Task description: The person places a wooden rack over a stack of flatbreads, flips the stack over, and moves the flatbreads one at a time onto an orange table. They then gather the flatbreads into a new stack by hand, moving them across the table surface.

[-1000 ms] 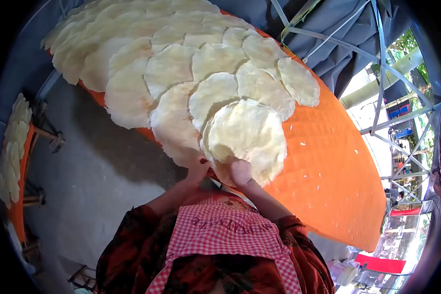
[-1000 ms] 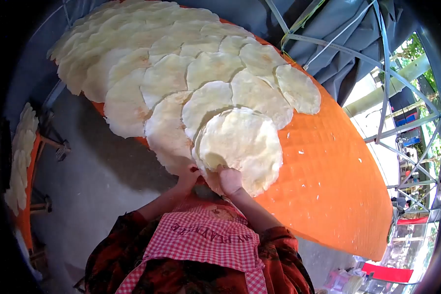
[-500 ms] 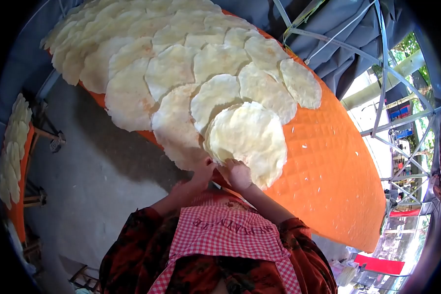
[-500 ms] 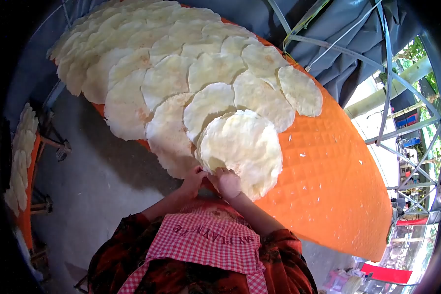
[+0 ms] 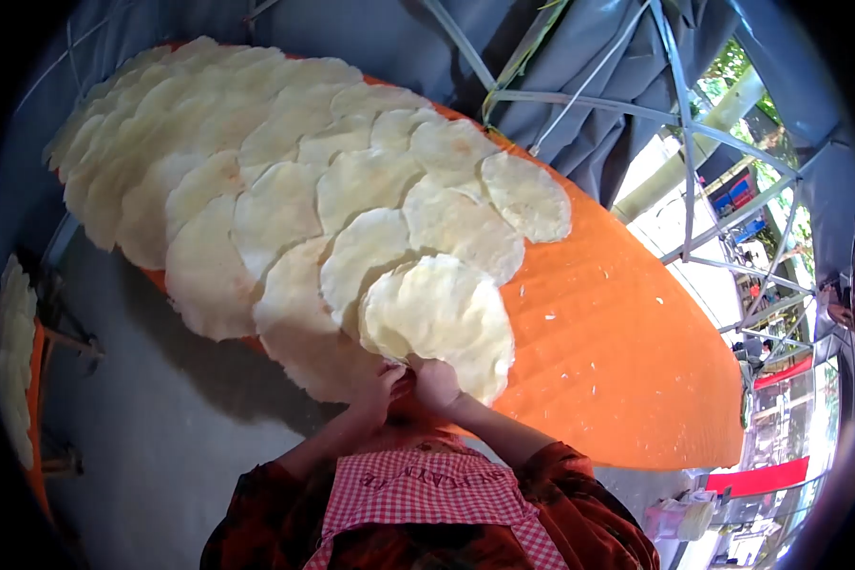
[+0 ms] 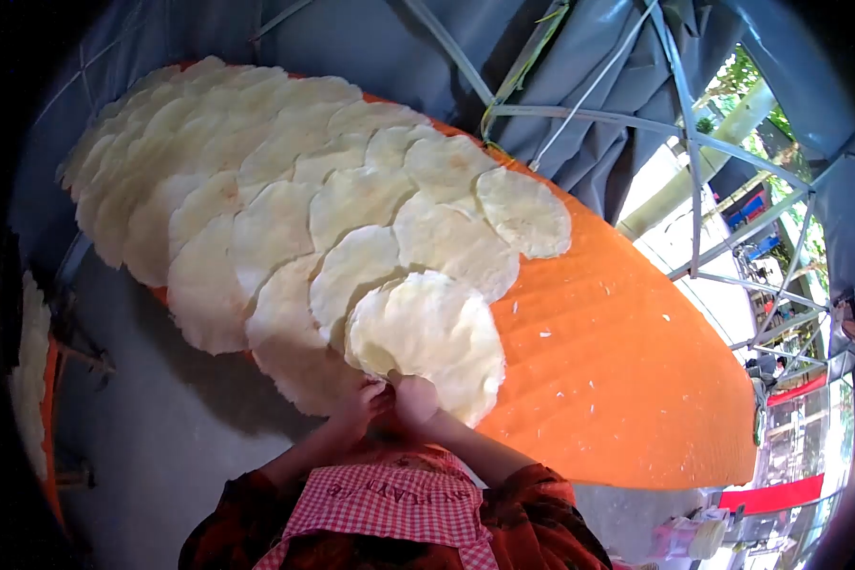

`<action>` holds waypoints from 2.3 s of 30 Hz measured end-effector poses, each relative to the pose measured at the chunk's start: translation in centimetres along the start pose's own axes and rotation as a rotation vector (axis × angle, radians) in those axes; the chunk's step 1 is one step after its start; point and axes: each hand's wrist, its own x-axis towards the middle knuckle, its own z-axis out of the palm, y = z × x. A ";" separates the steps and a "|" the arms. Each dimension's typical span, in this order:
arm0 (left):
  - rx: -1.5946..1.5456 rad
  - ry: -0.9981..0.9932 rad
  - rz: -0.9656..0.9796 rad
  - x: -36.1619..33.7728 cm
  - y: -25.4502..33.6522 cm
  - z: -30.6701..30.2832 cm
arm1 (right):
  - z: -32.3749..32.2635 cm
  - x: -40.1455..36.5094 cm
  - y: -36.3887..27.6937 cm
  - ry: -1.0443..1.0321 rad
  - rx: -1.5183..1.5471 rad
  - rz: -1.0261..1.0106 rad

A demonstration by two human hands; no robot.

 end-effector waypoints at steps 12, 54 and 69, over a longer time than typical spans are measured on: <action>0.152 -0.174 0.035 10.1 5.4 10.7 | -39.6 11.0 24.3 -0.035 0.358 -0.120; -0.033 0.218 0.075 47.1 14.2 15.8 | -38.7 31.7 26.8 0.795 -0.651 -0.064; -0.260 0.099 0.228 46.5 12.2 15.8 | -19.1 39.9 26.2 0.435 -0.251 -0.233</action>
